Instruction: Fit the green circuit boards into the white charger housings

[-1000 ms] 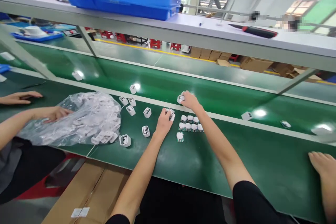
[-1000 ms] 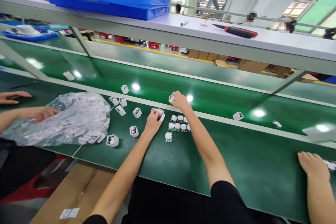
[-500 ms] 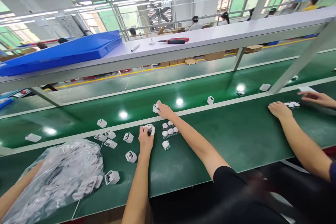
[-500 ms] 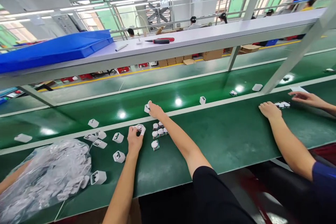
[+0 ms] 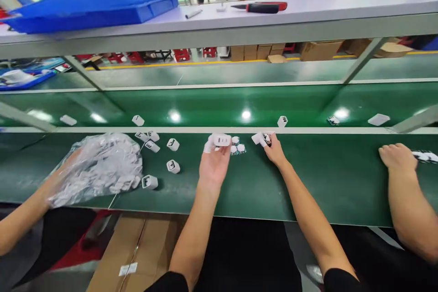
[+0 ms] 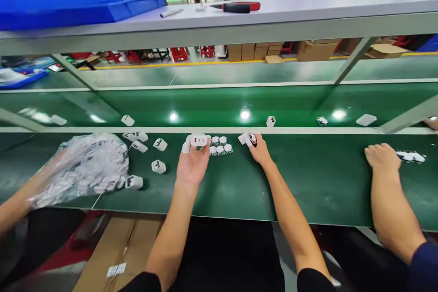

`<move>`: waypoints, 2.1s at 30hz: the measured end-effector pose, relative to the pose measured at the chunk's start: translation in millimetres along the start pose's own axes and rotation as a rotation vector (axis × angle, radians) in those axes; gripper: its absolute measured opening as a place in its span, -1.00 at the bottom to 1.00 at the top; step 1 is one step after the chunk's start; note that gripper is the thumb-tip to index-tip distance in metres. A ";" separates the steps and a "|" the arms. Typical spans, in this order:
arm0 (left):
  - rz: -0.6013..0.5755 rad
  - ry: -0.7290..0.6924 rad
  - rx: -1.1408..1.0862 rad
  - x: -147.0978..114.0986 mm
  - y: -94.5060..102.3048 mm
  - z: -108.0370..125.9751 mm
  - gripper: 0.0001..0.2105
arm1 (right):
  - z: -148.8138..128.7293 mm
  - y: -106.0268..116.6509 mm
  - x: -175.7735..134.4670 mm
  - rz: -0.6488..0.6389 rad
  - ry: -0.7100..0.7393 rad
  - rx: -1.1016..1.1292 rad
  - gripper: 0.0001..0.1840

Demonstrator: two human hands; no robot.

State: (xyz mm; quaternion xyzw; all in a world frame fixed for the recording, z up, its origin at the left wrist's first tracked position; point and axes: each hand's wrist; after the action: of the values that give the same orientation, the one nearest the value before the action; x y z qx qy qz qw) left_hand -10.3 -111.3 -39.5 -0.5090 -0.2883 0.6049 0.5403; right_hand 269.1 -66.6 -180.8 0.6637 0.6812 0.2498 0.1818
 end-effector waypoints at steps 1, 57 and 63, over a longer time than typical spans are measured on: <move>-0.016 0.036 -0.027 -11.5 -16.0 -8.1 -0.80 | 0.7 -1.0 1.3 -0.014 0.006 0.011 -0.46; -0.923 -0.104 1.779 113.0 31.6 -53.0 -0.69 | -33.7 0.0 -10.3 -0.140 0.100 0.161 -0.30; -0.985 -0.057 1.594 114.0 28.7 -37.5 -0.56 | -37.0 23.9 -17.0 -0.133 0.140 0.113 -0.56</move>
State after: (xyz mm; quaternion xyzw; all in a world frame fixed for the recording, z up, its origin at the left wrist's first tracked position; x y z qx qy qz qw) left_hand 25.8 -18.1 -111.8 0.2058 0.0151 0.3392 0.9178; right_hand 267.9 -87.4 -138.4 0.6073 0.7478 0.2441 0.1119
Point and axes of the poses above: each hand's wrist, its own x-axis towards the middle knuckle, its own y-axis out of the back of the hand, z = x × y, and after that the axes turned 12 degrees about -z, right-handed
